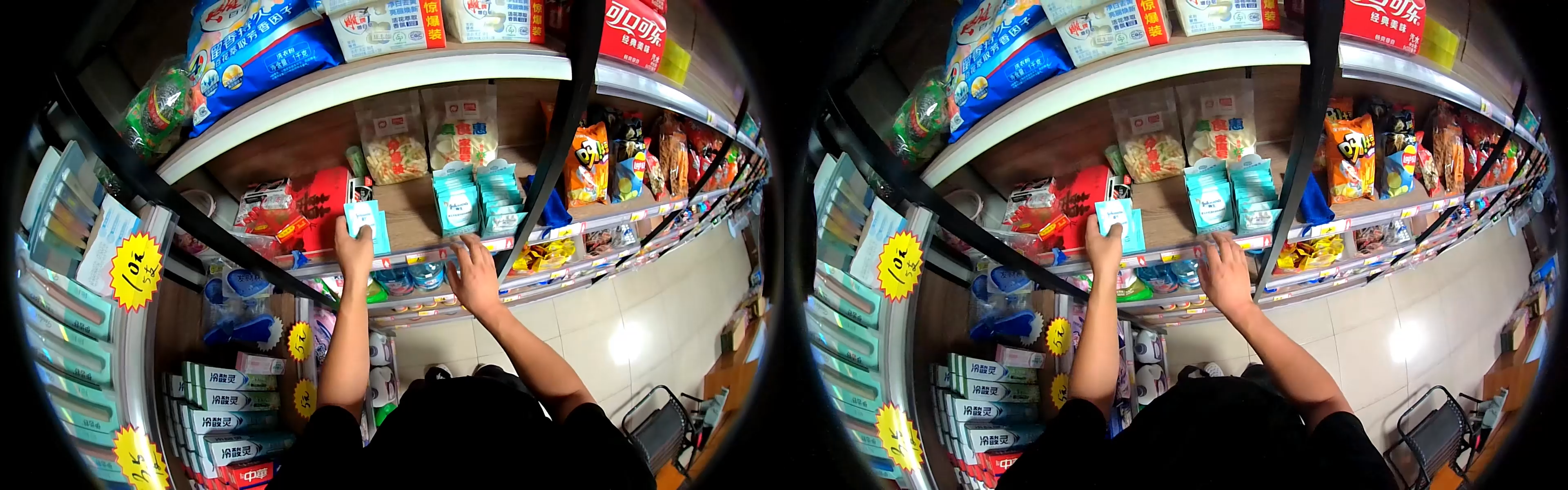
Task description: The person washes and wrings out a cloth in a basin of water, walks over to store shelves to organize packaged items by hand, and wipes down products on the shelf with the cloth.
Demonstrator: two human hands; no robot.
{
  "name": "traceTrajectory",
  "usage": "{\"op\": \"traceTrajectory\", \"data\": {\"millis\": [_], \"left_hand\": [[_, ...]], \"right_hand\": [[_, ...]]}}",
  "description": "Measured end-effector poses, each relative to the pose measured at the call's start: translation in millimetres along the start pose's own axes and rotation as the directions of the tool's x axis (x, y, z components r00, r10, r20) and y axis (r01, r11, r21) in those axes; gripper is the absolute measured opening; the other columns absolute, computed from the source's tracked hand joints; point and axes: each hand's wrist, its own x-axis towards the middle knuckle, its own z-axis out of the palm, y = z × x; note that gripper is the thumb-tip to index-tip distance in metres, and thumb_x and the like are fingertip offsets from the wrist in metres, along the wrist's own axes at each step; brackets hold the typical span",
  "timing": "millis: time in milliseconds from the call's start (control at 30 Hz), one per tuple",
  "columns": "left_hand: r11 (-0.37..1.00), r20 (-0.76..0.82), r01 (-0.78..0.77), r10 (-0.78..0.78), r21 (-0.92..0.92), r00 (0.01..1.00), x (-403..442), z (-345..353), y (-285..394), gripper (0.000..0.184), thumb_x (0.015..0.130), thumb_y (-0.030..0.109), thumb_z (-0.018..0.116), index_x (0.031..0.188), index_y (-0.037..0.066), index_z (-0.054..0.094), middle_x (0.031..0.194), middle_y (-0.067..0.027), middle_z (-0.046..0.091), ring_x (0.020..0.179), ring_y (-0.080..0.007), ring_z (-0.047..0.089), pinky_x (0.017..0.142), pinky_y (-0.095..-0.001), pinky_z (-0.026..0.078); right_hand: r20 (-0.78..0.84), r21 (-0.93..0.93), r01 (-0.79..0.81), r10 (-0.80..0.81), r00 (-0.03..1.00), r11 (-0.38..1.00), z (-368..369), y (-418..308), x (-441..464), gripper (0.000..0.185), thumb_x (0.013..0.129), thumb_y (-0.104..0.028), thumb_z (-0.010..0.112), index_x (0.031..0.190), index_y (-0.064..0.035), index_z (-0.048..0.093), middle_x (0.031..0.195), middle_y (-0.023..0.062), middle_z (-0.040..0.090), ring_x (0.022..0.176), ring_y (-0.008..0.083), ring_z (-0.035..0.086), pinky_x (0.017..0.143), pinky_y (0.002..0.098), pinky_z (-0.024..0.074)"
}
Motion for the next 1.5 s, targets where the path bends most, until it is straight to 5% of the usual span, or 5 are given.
{"op": "traceTrajectory", "data": {"millis": [200, 567, 1033, 1400, 1500], "left_hand": [[0.901, 0.200, 0.020, 0.074, -0.434, 0.977, -28.8, 42.3, 48.0, 0.024, 0.087, 0.011, 0.064, 0.108, 0.000, 0.061, 0.095, -0.0112, 0.070, 0.086, -0.0186, 0.064, 0.078, -0.0360, 0.052], [0.749, 0.326, 0.117, 0.137, -0.652, 0.935, -44.0, 131.6, 59.8, 0.019, 0.097, 0.008, 0.064, 0.114, 0.000, 0.064, 0.107, -0.0063, 0.072, 0.096, -0.0136, 0.066, 0.085, -0.0314, 0.052], [0.984, 0.322, -0.092, 0.137, -0.151, 0.937, -26.6, 143.5, 30.0, 0.017, 0.087, 0.004, 0.079, 0.103, 0.001, 0.073, 0.089, -0.0032, 0.074, 0.073, -0.0065, 0.062, 0.066, -0.0250, 0.048], [0.980, 0.368, -0.137, 0.181, -0.141, 0.912, -34.8, 123.2, 57.0, 0.024, 0.086, 0.012, 0.081, 0.103, 0.004, 0.066, 0.081, -0.0079, 0.073, 0.070, -0.0154, 0.067, 0.063, -0.0308, 0.052], [0.945, 0.282, -0.274, 0.316, -0.178, 0.906, -31.1, 120.7, 50.1, 0.023, 0.095, 0.017, 0.070, 0.115, 0.008, 0.066, 0.084, -0.0140, 0.070, 0.071, -0.0318, 0.068, 0.064, -0.0424, 0.053]], "right_hand": [[-0.049, 0.084, 0.130, -0.126, 0.991, 0.988, -11.8, -1.1, 10.0, 0.037, 0.083, -0.009, 0.071, 0.118, -0.0024, 0.059, 0.127, 0.0195, 0.059, 0.117, 0.0384, 0.057, 0.101, 0.0490, 0.0459], [0.013, 0.160, 0.161, -0.165, 0.986, 0.974, -37.4, 28.1, 29.1, 0.057, 0.082, -0.012, 0.072, 0.135, -0.0007, 0.054, 0.141, 0.0242, 0.049, 0.131, 0.0415, 0.049, 0.112, 0.0489, 0.0401], [0.110, 0.116, 0.113, -0.126, 0.986, 0.987, -7.2, 47.5, 32.0, 0.069, 0.081, -0.016, 0.076, 0.138, 0.0078, 0.048, 0.140, 0.0284, 0.049, 0.134, 0.0424, 0.048, 0.115, 0.0467, 0.0391], [0.088, -0.051, 0.063, -0.059, 0.994, 0.997, 8.9, 38.0, 25.2, 0.063, 0.081, -0.014, 0.072, 0.136, 0.0059, 0.050, 0.135, 0.0231, 0.053, 0.128, 0.0376, 0.052, 0.111, 0.0445, 0.0419], [0.047, -0.095, 0.055, -0.051, 0.998, 0.994, 10.5, 33.1, 26.2, 0.058, 0.084, -0.013, 0.067, 0.137, 0.0029, 0.052, 0.136, 0.0193, 0.054, 0.129, 0.0352, 0.052, 0.110, 0.0440, 0.0419]]}}
